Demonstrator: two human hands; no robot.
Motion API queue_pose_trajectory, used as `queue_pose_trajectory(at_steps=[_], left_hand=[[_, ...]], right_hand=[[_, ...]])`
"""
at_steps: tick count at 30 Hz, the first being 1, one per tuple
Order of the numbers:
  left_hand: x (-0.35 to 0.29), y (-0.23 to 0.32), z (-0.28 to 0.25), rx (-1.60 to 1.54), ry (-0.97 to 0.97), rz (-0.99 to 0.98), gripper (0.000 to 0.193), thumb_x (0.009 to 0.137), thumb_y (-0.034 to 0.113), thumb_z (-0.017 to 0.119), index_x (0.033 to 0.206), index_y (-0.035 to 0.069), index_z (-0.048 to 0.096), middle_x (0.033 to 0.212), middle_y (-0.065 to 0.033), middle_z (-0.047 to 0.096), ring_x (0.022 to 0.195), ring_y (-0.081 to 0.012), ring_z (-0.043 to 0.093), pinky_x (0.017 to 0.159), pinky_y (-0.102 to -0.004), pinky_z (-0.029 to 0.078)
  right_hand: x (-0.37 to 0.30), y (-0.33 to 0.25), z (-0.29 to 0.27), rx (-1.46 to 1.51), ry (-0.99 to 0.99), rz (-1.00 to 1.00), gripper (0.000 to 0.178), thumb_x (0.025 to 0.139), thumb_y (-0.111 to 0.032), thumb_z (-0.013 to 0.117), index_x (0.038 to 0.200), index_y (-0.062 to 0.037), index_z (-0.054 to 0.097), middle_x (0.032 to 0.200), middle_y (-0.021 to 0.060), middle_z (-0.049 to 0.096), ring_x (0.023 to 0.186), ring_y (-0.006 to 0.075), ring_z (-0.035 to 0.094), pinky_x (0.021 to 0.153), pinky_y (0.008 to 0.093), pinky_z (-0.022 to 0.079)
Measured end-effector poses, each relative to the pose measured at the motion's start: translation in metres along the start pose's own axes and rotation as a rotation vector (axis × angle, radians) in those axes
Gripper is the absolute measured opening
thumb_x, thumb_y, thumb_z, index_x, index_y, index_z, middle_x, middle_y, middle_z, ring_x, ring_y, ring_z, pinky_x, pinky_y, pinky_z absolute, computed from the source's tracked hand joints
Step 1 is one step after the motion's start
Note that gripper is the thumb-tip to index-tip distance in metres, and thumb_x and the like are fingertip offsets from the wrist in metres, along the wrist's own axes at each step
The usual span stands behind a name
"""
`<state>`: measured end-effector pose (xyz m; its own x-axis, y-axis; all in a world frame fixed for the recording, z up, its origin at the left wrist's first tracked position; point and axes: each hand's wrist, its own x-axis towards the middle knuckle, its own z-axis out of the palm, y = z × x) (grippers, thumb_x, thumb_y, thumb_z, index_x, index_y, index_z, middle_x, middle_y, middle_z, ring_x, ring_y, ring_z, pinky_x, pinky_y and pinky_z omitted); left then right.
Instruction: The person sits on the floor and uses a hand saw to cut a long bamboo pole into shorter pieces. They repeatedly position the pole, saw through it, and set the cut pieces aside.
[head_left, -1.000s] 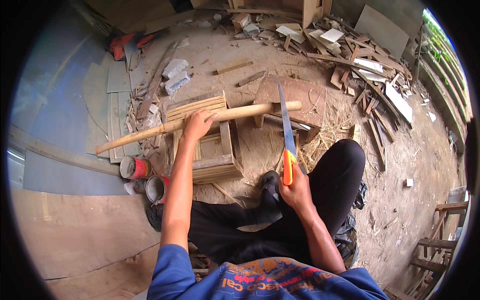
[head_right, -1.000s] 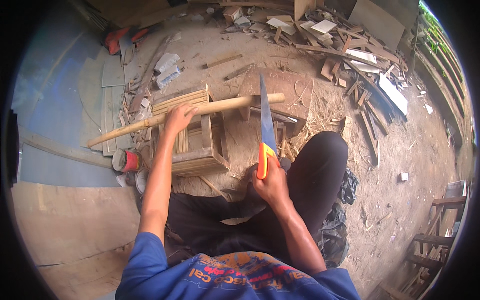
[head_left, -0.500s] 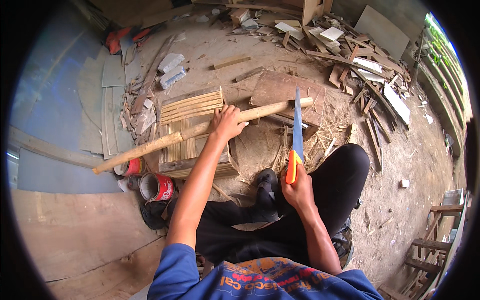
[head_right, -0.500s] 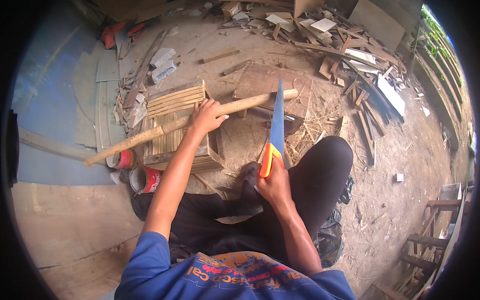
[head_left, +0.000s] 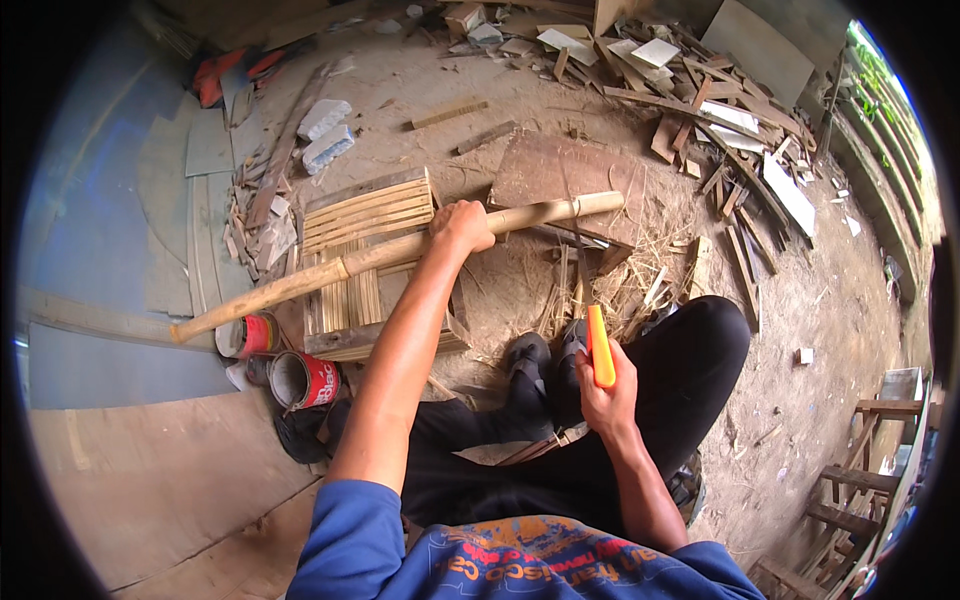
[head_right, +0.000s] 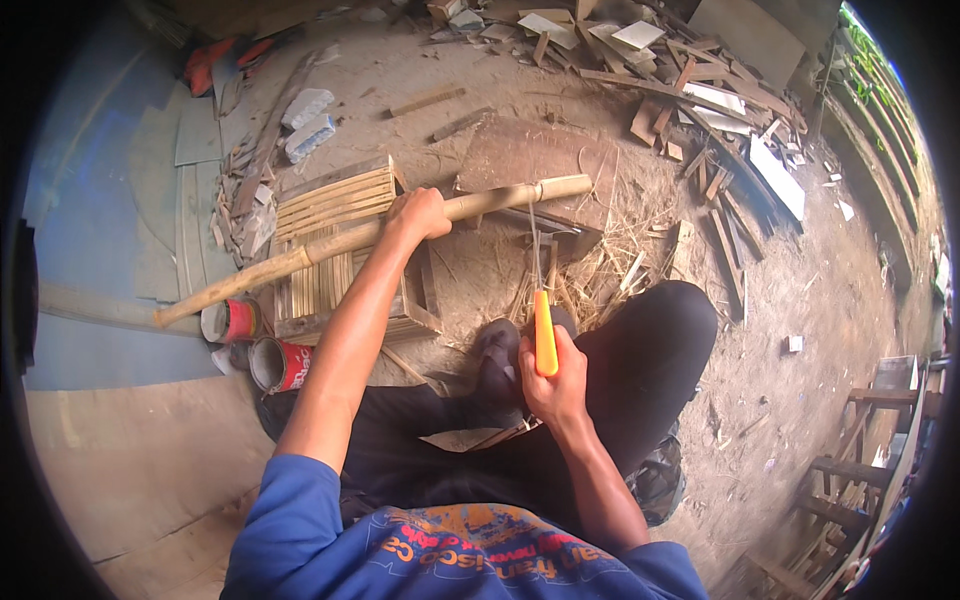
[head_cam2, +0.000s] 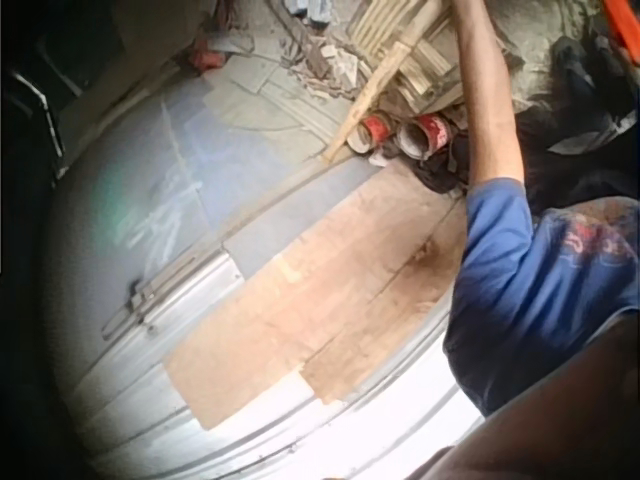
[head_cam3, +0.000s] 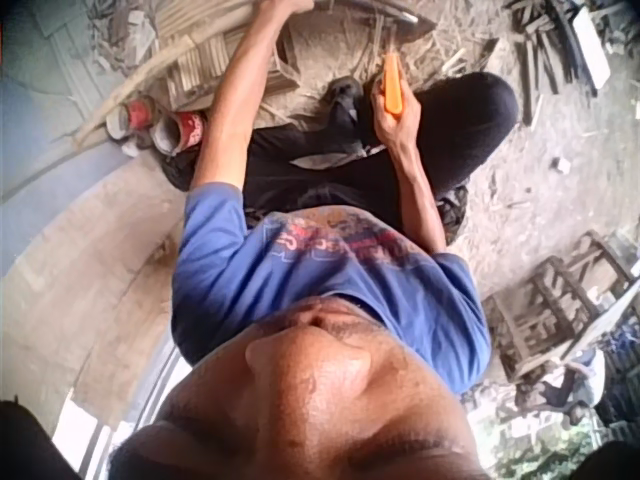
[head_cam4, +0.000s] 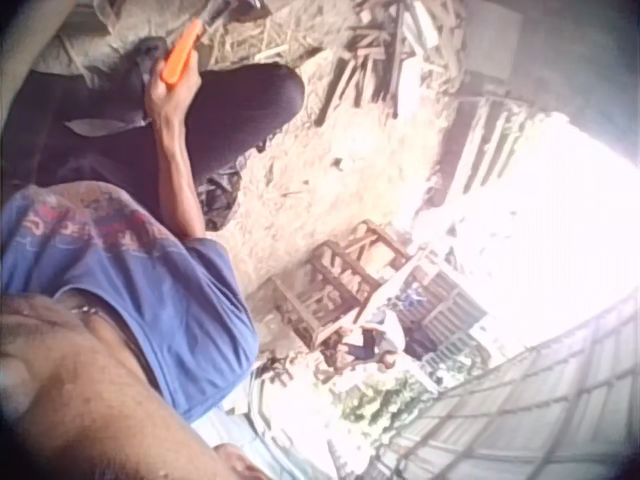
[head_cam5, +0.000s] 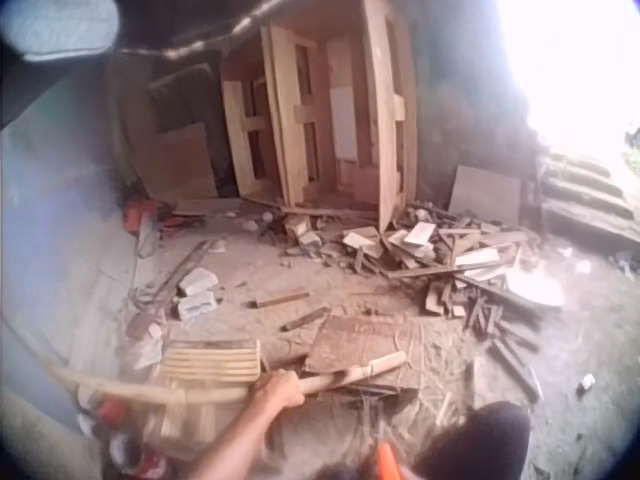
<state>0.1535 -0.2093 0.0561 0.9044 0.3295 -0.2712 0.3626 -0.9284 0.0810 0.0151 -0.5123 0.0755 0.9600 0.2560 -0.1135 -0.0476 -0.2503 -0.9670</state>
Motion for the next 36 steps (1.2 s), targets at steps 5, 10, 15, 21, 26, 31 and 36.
queue_pose_trajectory(at_steps=[5,10,15,21,26,31,36], left_hand=[[-0.003,0.007,-0.002,0.027,-0.023,-0.003,0.030,0.077,0.020,0.072,0.102,0.004,0.078,0.108,-0.0226,0.074,0.105,-0.0375,0.071,0.092,-0.0434,0.057],[-0.002,0.005,-0.012,0.039,-0.073,-0.024,0.031,0.080,0.026,0.076,0.104,0.006,0.078,0.112,-0.0149,0.075,0.106,-0.0279,0.073,0.089,-0.0367,0.058],[0.004,0.002,-0.012,0.019,-0.083,-0.019,0.027,0.082,0.022,0.076,0.105,0.007,0.079,0.112,-0.0133,0.076,0.105,-0.0275,0.073,0.091,-0.0388,0.058],[0.011,0.000,-0.008,0.023,-0.120,-0.031,0.026,0.082,0.021,0.076,0.104,0.007,0.078,0.110,-0.0143,0.076,0.100,-0.0286,0.074,0.087,-0.0400,0.059],[0.012,-0.001,-0.007,0.034,-0.155,-0.025,0.027,0.081,0.021,0.076,0.104,0.007,0.078,0.109,-0.0164,0.076,0.099,-0.0297,0.074,0.087,-0.0405,0.059],[0.012,0.000,-0.008,0.033,-0.141,0.005,0.031,0.078,0.028,0.078,0.100,0.006,0.079,0.106,-0.0182,0.075,0.099,-0.0332,0.074,0.088,-0.0421,0.059],[0.007,0.003,-0.004,0.072,-0.068,-0.028,0.035,0.075,0.031,0.082,0.089,-0.001,0.077,0.093,-0.0217,0.075,0.089,-0.0355,0.075,0.082,-0.0422,0.060]], right_hand=[[-0.005,-0.013,0.014,0.232,-0.036,-0.058,0.018,0.097,-0.017,0.068,0.094,-0.0009,0.060,0.069,-0.0010,0.052,0.062,0.0070,0.047,0.056,0.0260,0.039],[-0.004,-0.009,0.033,0.256,-0.122,-0.001,0.019,0.098,-0.018,0.066,0.094,-0.0009,0.060,0.071,-0.0008,0.051,0.064,0.0075,0.045,0.058,0.0269,0.039],[-0.003,0.003,0.033,0.271,-0.180,0.083,0.021,0.098,-0.020,0.067,0.096,-0.0008,0.060,0.074,-0.0004,0.052,0.066,0.0078,0.046,0.059,0.0268,0.040],[0.002,-0.004,0.019,0.267,-0.240,0.068,0.021,0.097,-0.019,0.069,0.096,-0.0008,0.059,0.075,-0.0010,0.051,0.068,0.0078,0.045,0.060,0.0262,0.040],[0.008,-0.015,-0.012,0.249,-0.383,0.122,0.024,0.094,-0.018,0.072,0.102,-0.0002,0.058,0.081,-0.0024,0.053,0.073,0.0072,0.047,0.065,0.0257,0.043],[0.008,0.003,-0.026,0.380,-0.481,-0.024,0.051,0.095,-0.030,0.073,0.131,0.0023,0.054,0.092,0.0012,0.061,0.081,0.0098,0.055,0.074,0.0257,0.048],[0.000,0.028,-0.020,0.367,-0.323,0.024,0.046,0.101,-0.041,0.064,0.116,0.0021,0.059,0.076,-0.0005,0.056,0.067,0.0076,0.051,0.062,0.0254,0.044]])
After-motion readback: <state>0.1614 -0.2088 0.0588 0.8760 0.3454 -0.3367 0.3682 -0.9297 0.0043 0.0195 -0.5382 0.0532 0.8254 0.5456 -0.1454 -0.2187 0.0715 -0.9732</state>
